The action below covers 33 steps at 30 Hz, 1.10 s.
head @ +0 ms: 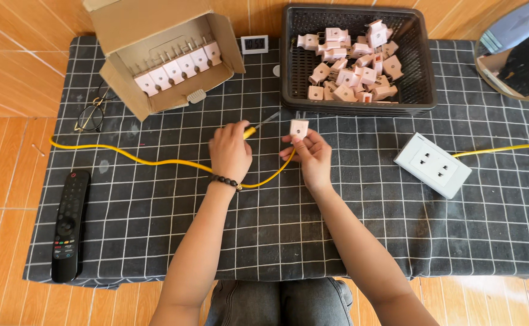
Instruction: The person uses a screwdriver to tighten screws on a small pink electrical component connected to a yellow wire. They then insert the component into a white wall socket to test the connection before removing it and continuing to adjust the screws.
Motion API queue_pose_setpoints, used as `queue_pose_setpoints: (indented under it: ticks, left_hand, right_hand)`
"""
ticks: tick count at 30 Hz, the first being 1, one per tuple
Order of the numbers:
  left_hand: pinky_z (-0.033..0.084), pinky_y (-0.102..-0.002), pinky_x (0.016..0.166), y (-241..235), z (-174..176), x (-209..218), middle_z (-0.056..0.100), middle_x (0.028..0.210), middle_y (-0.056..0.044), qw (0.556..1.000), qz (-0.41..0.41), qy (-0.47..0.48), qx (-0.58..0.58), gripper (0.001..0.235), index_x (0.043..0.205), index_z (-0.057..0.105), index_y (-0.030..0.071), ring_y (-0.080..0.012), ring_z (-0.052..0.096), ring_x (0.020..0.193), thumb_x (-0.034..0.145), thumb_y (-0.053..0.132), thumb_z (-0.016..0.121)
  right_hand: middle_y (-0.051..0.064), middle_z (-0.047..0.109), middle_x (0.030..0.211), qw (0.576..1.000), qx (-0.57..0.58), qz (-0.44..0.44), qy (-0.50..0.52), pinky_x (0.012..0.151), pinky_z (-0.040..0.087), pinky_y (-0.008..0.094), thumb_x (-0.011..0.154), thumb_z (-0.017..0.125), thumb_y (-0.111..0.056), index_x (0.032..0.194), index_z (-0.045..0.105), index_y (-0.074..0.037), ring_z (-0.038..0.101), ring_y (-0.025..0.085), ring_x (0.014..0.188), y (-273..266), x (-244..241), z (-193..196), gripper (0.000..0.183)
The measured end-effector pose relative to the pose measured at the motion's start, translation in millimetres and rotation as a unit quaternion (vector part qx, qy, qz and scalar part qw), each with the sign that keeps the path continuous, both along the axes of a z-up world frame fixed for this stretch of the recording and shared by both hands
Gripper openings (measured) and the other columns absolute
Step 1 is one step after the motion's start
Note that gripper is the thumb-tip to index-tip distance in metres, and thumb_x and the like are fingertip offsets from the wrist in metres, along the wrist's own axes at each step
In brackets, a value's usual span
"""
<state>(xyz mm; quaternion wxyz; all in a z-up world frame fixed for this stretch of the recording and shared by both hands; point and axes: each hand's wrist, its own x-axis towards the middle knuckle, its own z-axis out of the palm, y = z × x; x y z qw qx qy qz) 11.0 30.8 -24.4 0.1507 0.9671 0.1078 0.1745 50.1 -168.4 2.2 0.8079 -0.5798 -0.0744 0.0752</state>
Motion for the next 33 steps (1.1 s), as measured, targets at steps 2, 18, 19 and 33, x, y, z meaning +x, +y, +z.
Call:
queue_pose_setpoints:
  ticks: [2, 18, 19, 33]
  left_hand:
    - [0.056, -0.048, 0.087, -1, 18, -5, 0.067, 0.11, -0.009, 0.995, -0.058, -0.024, -0.075, 0.046, 0.131, 0.063, 0.016, -0.0326, 0.065, 0.105, 0.085, 0.008, 0.068]
    - [0.059, -0.03, 0.055, 11, 85, -29, 0.077, 0.09, -0.011, 0.899, -0.264, -0.187, -0.295, 0.018, 0.113, 0.077, 0.01, -0.0278, 0.074, 0.071, 0.095, 0.012, 0.077]
    - [0.059, -0.03, 0.055, 12, 85, -31, 0.077, 0.09, -0.011, 0.899, -0.264, -0.187, -0.294, 0.018, 0.113, 0.077, 0.01, -0.0278, 0.074, 0.071, 0.095, 0.012, 0.077]
    - [0.062, -0.031, 0.061, 13, 91, -31, 0.078, 0.09, -0.015, 0.916, -0.289, -0.172, -0.219, 0.017, 0.109, 0.077, 0.007, -0.0292, 0.076, 0.072, 0.092, 0.009, 0.08]
  right_hand:
    - [0.025, 0.075, 0.1, 1.0, -0.002, -0.012, -0.003, 0.065, 0.069, 0.037, 0.106, 0.056, -0.005, 0.125, 0.057, 0.012, 0.078, 0.028, 0.072, 0, 0, 6, 0.025]
    - [0.026, 0.076, 0.103, 1.0, 0.005, -0.027, -0.006, 0.066, 0.07, 0.038, 0.104, 0.062, -0.006, 0.118, 0.059, 0.007, 0.079, 0.03, 0.073, -3, 4, -1, 0.02]
    - [0.026, 0.076, 0.103, 1.0, 0.005, -0.027, -0.005, 0.066, 0.07, 0.038, 0.104, 0.062, -0.006, 0.118, 0.059, 0.007, 0.079, 0.03, 0.073, -3, 3, 0, 0.02]
    - [0.025, 0.076, 0.102, 0.998, -0.027, -0.028, -0.04, 0.066, 0.069, 0.039, 0.103, 0.064, -0.006, 0.117, 0.059, 0.008, 0.078, 0.029, 0.072, -4, 2, 1, 0.021]
